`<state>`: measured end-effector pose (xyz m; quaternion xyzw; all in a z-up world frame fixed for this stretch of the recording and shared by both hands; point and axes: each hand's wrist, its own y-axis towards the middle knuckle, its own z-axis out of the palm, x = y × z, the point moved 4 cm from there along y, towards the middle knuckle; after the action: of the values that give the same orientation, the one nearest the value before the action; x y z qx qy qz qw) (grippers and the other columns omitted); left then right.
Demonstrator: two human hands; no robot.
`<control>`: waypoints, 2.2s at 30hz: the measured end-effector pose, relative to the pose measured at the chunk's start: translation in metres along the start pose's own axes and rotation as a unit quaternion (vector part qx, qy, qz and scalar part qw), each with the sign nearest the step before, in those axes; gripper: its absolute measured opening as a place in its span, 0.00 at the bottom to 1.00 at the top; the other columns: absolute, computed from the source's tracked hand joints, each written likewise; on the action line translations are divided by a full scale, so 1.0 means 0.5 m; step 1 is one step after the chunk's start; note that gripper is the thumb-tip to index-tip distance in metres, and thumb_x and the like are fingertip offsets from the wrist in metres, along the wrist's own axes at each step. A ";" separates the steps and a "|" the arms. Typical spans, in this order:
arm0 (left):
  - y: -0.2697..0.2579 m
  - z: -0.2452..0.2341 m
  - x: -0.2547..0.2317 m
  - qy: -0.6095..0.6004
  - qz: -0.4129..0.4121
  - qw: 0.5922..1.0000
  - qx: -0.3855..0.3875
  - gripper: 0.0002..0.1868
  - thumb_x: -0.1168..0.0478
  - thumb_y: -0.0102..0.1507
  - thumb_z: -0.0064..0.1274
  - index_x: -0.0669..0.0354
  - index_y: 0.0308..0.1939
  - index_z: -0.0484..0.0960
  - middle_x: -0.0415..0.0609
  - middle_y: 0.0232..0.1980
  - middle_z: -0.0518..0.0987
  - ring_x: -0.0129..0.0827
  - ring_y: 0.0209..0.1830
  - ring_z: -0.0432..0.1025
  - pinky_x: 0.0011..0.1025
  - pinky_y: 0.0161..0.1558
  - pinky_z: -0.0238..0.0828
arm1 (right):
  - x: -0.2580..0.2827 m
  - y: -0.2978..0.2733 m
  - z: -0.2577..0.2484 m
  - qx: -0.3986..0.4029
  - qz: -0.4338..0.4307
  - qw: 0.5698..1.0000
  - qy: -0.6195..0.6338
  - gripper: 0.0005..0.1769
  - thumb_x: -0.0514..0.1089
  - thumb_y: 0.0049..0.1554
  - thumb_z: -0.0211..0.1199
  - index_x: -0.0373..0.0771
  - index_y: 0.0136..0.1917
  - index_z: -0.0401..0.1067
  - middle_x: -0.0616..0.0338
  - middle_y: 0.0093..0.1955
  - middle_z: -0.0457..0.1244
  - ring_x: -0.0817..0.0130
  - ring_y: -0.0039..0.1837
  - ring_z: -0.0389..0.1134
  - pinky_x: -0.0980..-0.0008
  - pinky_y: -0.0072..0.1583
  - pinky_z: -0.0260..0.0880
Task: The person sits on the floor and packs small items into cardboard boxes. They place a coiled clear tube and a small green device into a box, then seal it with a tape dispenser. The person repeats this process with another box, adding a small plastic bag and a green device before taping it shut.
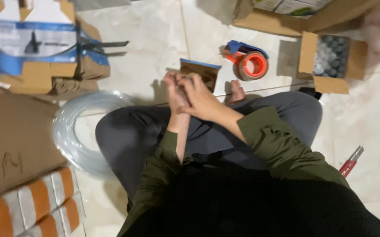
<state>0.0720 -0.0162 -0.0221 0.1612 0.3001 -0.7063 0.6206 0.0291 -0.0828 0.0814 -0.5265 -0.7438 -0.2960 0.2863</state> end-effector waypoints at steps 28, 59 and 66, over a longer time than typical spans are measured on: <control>0.018 -0.016 -0.027 0.603 0.019 0.793 0.084 0.19 0.67 0.66 0.38 0.55 0.62 0.68 0.58 0.56 0.72 0.52 0.56 0.69 0.44 0.58 0.67 | -0.136 0.038 0.043 0.165 0.147 0.917 -0.332 0.22 0.34 0.57 0.50 0.40 0.66 0.59 0.37 0.55 0.60 0.46 0.49 0.69 0.54 0.46 0.72; -0.010 -0.033 -0.008 0.556 0.008 0.830 0.053 0.21 0.64 0.68 0.39 0.65 0.65 0.61 0.68 0.61 0.67 0.57 0.62 0.62 0.47 0.56 0.69 | -0.187 0.011 0.033 0.093 0.218 0.930 -0.281 0.17 0.55 0.63 0.36 0.51 0.55 0.62 0.47 0.33 0.66 0.48 0.41 0.70 0.51 0.43 0.68; -0.024 -0.008 -0.026 0.555 0.004 0.830 0.057 0.20 0.64 0.69 0.38 0.65 0.65 0.61 0.66 0.62 0.66 0.55 0.63 0.62 0.46 0.57 0.68 | -0.147 0.008 0.012 0.078 0.224 0.946 -0.220 0.09 0.49 0.63 0.35 0.46 0.52 0.53 0.46 0.33 0.65 0.45 0.39 0.68 0.50 0.39 0.66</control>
<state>0.0619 -0.0029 -0.0145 0.5626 0.5527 -0.5108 0.3422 0.0529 -0.1223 0.0236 -0.7072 -0.6723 -0.0421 0.2148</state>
